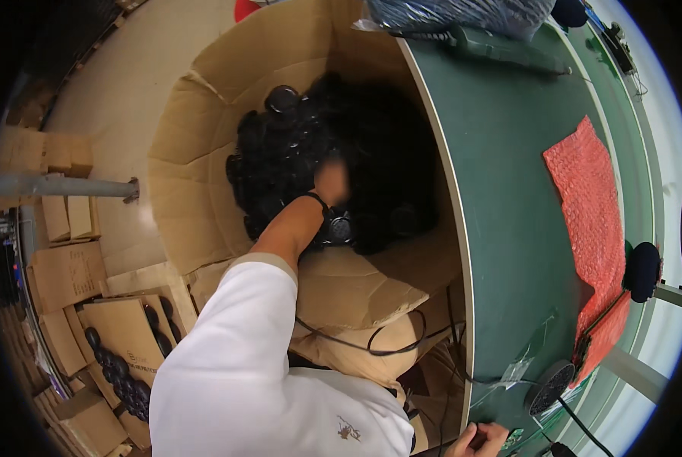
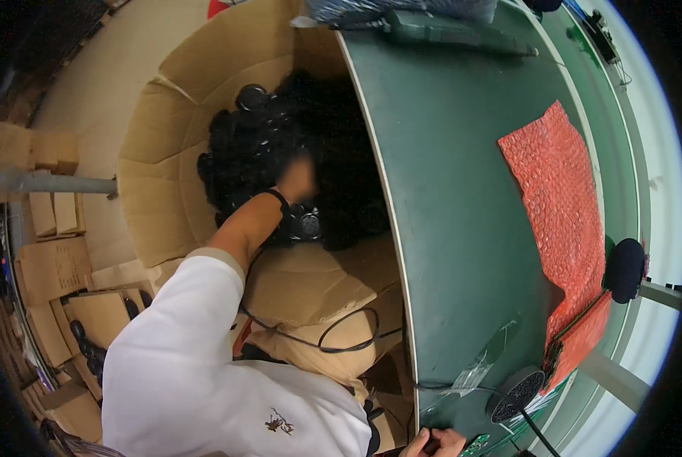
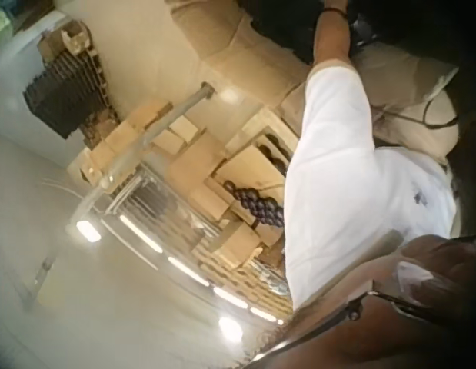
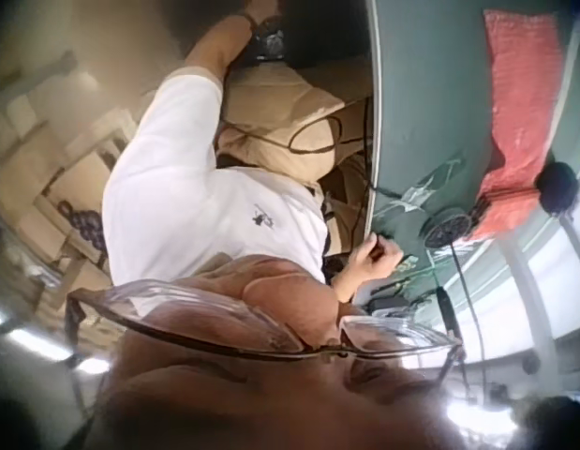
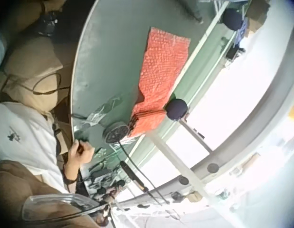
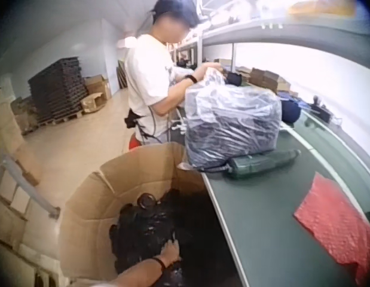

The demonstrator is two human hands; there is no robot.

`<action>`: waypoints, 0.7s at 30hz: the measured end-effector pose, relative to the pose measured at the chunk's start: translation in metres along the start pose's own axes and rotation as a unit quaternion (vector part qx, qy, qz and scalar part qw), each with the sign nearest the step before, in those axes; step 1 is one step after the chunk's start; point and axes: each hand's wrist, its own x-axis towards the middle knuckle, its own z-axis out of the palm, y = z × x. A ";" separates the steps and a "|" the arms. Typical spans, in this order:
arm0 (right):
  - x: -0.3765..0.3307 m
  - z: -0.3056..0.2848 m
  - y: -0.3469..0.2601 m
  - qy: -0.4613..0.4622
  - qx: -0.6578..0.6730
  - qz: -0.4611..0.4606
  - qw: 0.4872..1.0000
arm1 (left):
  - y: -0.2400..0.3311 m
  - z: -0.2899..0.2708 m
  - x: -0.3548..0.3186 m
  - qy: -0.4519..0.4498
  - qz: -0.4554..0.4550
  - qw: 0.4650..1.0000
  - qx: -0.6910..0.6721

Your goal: The person assembles small electronic devices by attaching green circuit boards to black circular housings. They use a heat gun to secure the components and pliers to trim excess wires. The person also handles a larger green circuit board, inspecting it and using pliers to remove small components before continuing the assembly of the smaller units.

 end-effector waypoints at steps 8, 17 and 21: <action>-0.001 -0.001 0.001 -0.030 -0.014 0.030 0.999 | -0.002 0.027 0.008 0.010 -0.084 0.996 -0.037; 0.009 -0.003 -0.006 -0.045 -0.036 0.016 0.998 | -0.041 0.011 0.002 -0.071 0.068 0.993 -0.073; 0.006 -0.003 -0.006 -0.037 -0.023 0.036 0.998 | -0.050 -0.003 -0.003 -0.135 0.145 0.974 -0.108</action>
